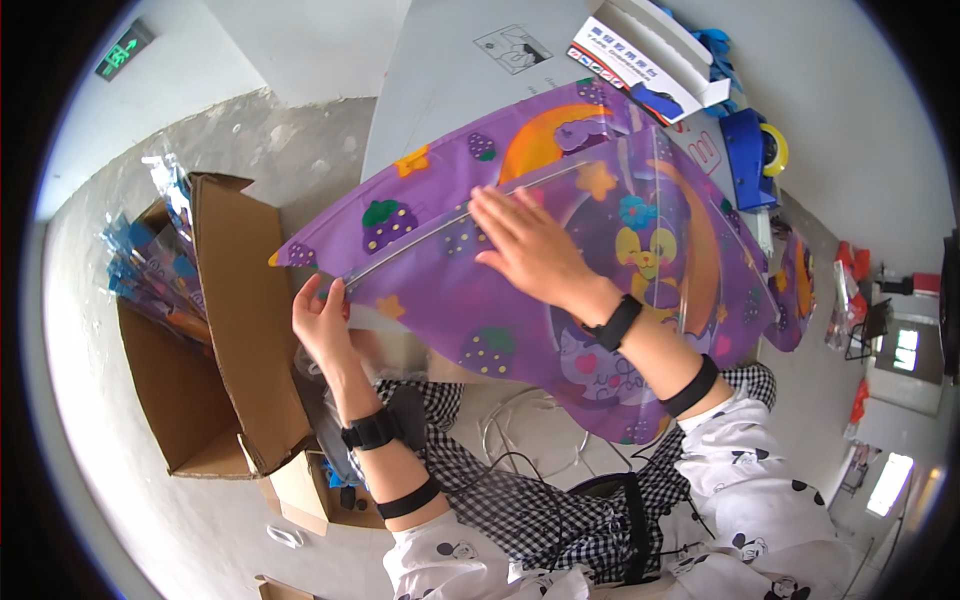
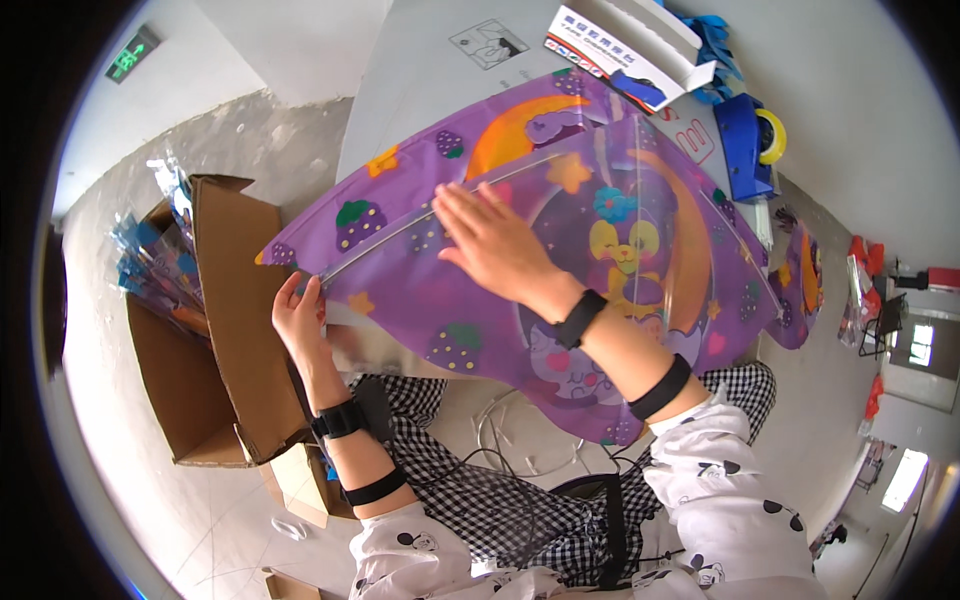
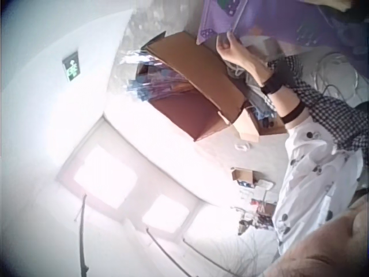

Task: Assembling and folding purple character-themed kites for packaging.

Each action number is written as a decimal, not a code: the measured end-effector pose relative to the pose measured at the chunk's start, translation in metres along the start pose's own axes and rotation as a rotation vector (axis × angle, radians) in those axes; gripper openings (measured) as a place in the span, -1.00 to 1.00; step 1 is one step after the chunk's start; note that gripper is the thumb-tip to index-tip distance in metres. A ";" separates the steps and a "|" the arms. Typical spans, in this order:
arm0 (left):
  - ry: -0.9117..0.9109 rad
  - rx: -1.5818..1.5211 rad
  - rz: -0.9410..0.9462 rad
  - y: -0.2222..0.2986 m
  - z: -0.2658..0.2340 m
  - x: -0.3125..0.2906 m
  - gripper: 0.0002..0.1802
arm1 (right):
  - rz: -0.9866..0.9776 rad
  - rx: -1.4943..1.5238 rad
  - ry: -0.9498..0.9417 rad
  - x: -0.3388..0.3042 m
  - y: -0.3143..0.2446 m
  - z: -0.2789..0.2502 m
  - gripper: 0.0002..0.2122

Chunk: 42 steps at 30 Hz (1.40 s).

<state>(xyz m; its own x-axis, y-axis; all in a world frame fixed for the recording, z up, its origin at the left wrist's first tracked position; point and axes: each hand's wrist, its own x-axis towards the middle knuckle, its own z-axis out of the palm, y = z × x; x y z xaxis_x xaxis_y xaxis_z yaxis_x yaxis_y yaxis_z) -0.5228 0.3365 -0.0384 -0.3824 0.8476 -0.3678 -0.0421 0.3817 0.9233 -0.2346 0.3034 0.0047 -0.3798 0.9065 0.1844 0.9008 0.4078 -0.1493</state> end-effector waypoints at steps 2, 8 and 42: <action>-0.007 -0.011 -0.003 -0.005 0.000 0.002 -0.59 | -0.005 -0.002 -0.011 -0.001 -0.001 0.008 -0.40; -0.003 -0.026 -0.030 0.002 0.006 -0.003 -0.58 | 0.025 -0.030 -0.046 -0.023 0.032 0.002 -0.35; -0.067 0.115 0.056 0.019 -0.010 -0.011 -0.62 | 0.206 -0.031 -0.065 -0.069 0.074 -0.031 -0.53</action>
<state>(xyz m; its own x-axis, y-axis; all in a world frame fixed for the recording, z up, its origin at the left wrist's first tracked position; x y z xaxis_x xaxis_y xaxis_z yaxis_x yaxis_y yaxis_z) -0.5288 0.3302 -0.0156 -0.3182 0.8903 -0.3258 0.0849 0.3691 0.9255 -0.1356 0.2675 0.0112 -0.1987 0.9760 0.0895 0.9665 0.2103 -0.1471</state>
